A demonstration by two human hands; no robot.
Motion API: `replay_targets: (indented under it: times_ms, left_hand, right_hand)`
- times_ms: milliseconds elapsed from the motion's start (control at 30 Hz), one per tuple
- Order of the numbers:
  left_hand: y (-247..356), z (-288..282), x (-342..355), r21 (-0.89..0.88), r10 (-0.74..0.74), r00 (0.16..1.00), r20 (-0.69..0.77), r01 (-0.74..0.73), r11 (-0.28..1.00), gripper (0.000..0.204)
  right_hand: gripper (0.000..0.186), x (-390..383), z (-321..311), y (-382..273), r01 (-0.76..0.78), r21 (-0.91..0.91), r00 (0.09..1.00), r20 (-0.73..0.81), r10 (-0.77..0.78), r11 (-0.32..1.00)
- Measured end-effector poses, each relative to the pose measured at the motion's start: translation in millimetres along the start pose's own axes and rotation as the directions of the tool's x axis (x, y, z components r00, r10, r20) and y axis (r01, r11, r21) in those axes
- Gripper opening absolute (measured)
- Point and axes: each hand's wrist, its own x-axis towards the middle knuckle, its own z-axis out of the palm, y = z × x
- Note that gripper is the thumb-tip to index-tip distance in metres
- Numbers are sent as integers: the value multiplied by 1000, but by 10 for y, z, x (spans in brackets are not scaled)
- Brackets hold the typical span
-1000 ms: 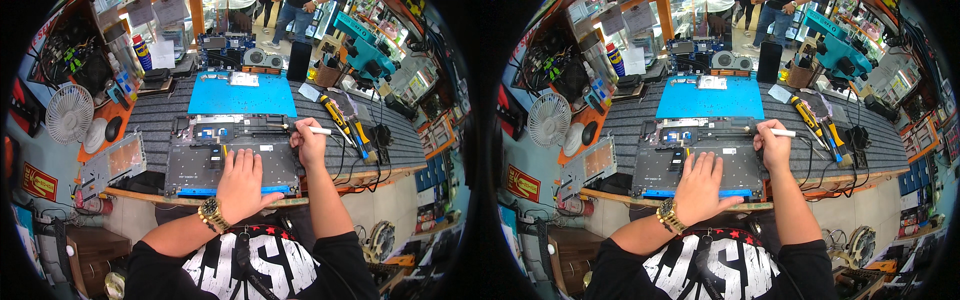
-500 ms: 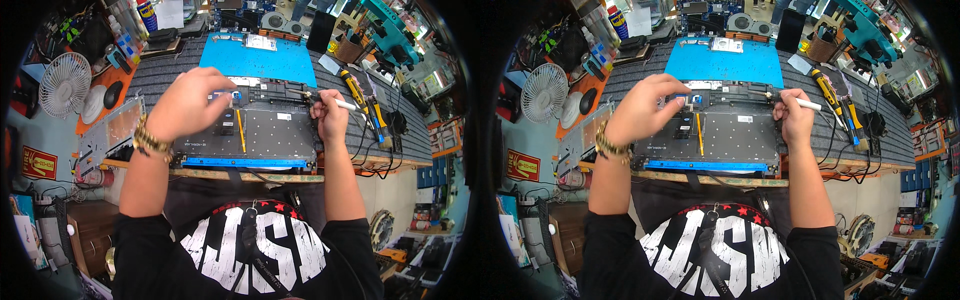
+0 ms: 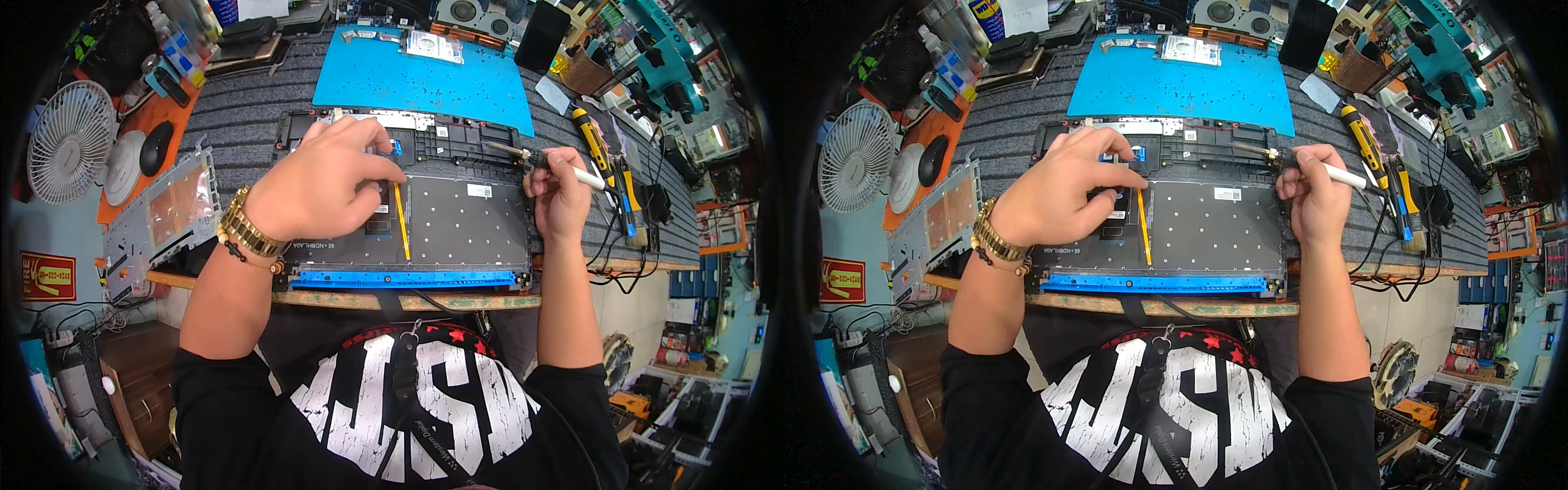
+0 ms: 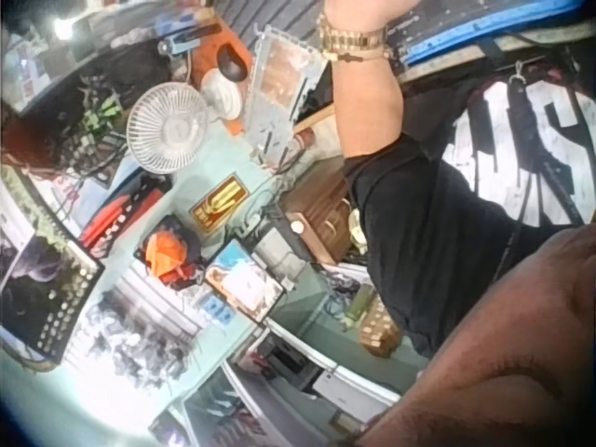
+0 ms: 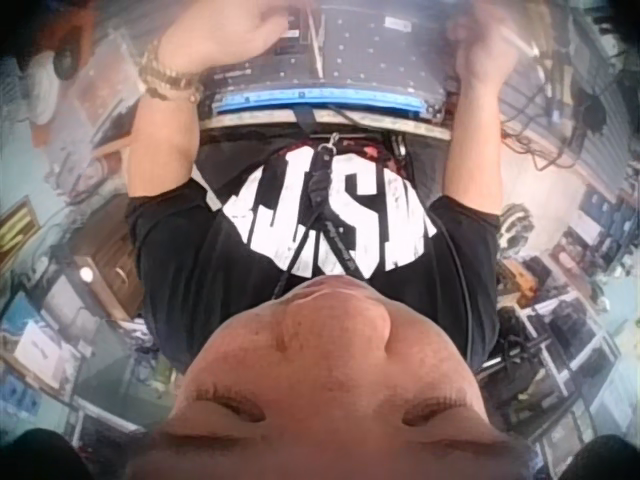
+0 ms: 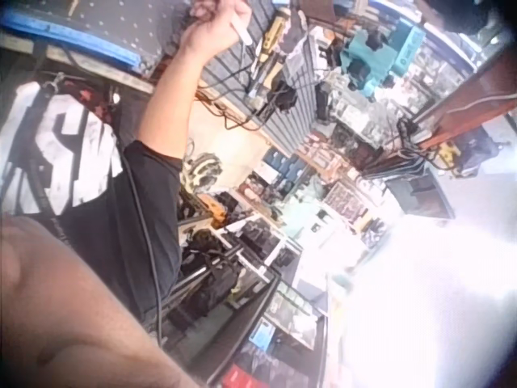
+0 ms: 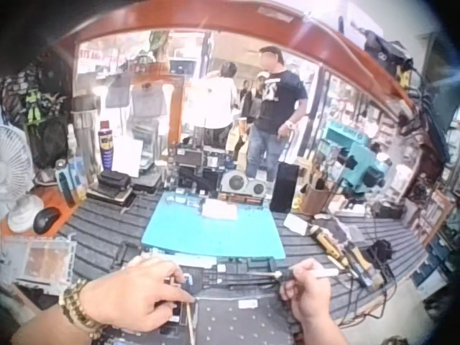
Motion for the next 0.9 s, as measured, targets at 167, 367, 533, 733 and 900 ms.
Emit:
replay_targets:
  times_ms: [167, 367, 533, 733, 900]
  left_hand:
    - [40, 88, -4, 75, -19, 1000, -20, 21, 997, 39]
    - [83, 146, 34, 109, -17, 999, -46, 22, 994, 41]
    - [118, 112, 68, 124, -55, 998, -12, 56, 991, 42]
    - [117, 95, 75, 129, -66, 998, 17, 64, 990, 44]
    - [138, 68, 62, 130, -63, 998, -3, 63, 989, 43]
  right_hand:
    - [14, 5, 10, 23, 13, -17, 1000, 16, -12, 1000]
    - [12, 9, 14, 39, 7, -11, 999, 33, -7, 1000]
    - [13, 21, 23, 33, 14, -35, 1000, 2, -14, 999]
    - [14, 38, 13, 30, 15, -46, 1000, 11, -14, 999]
    - [15, 35, 28, 42, 20, -59, 1000, 25, -19, 998]
